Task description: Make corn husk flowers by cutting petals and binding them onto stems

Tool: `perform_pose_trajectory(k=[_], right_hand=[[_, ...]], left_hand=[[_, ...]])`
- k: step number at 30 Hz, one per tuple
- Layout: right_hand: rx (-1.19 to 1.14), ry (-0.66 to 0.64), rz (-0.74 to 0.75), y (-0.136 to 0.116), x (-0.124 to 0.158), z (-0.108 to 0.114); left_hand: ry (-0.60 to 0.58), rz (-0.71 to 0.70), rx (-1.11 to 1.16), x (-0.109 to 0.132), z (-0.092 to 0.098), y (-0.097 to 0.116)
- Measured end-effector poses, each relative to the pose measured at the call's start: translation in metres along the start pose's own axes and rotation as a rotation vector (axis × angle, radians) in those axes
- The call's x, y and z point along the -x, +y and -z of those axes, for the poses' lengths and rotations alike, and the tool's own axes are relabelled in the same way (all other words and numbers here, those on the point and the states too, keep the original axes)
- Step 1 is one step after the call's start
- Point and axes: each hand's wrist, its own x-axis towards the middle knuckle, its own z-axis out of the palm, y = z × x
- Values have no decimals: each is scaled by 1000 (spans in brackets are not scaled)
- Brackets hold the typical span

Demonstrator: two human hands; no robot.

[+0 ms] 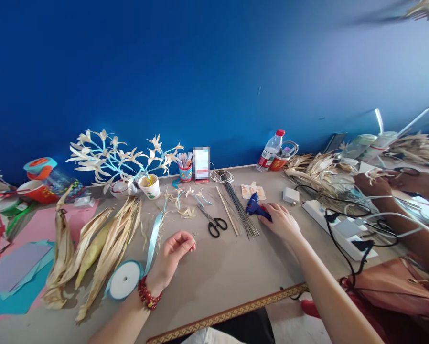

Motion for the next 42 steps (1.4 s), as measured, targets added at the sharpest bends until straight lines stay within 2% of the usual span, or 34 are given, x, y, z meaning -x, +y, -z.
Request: perform_pose_trajectory(k=[4,9,16,19,23,25,26,27,28,31,32,34,35,38,42], right_hand=[[38,-15,84,-5,-16,4],[23,-43,85,-3,-31,10],[-140,-27,58,23,-43,22],[-284,18,57,34,-49,28],[-457,182,-7,33,-52,33],[-550,259,-44,19,-45,34],[-605,292,-54,7,-38,34],[-774,314,-53,-8,-29,33],[-830,302,-31,-26,-18,32],[-1024,111,153,-87,22,28],[-1046,41,258,-108,33,26],[-994,-46,418,-143,50,21],[-962,-43,468,-157,54,19],[-897,-19,548,-185,53,11],[-879,3,600,-192,48,1]], left_hand=[[6,-15,25,-1,2,-2],[-4,-28,36,-2,3,-2],[-8,-22,53,-3,3,-4],[-16,-32,65,-3,3,-5],[17,-56,94,-5,5,-6],[57,-58,123,-6,5,-6],[80,-53,139,-6,6,-5],[102,-44,157,-7,5,-4],[121,-33,174,-7,5,-2],[151,-15,231,-8,4,1],[163,-16,251,-8,3,2],[179,-24,292,-8,3,3],[187,-32,311,-8,3,4],[211,-56,367,-7,5,5],[218,-81,397,-7,7,8]])
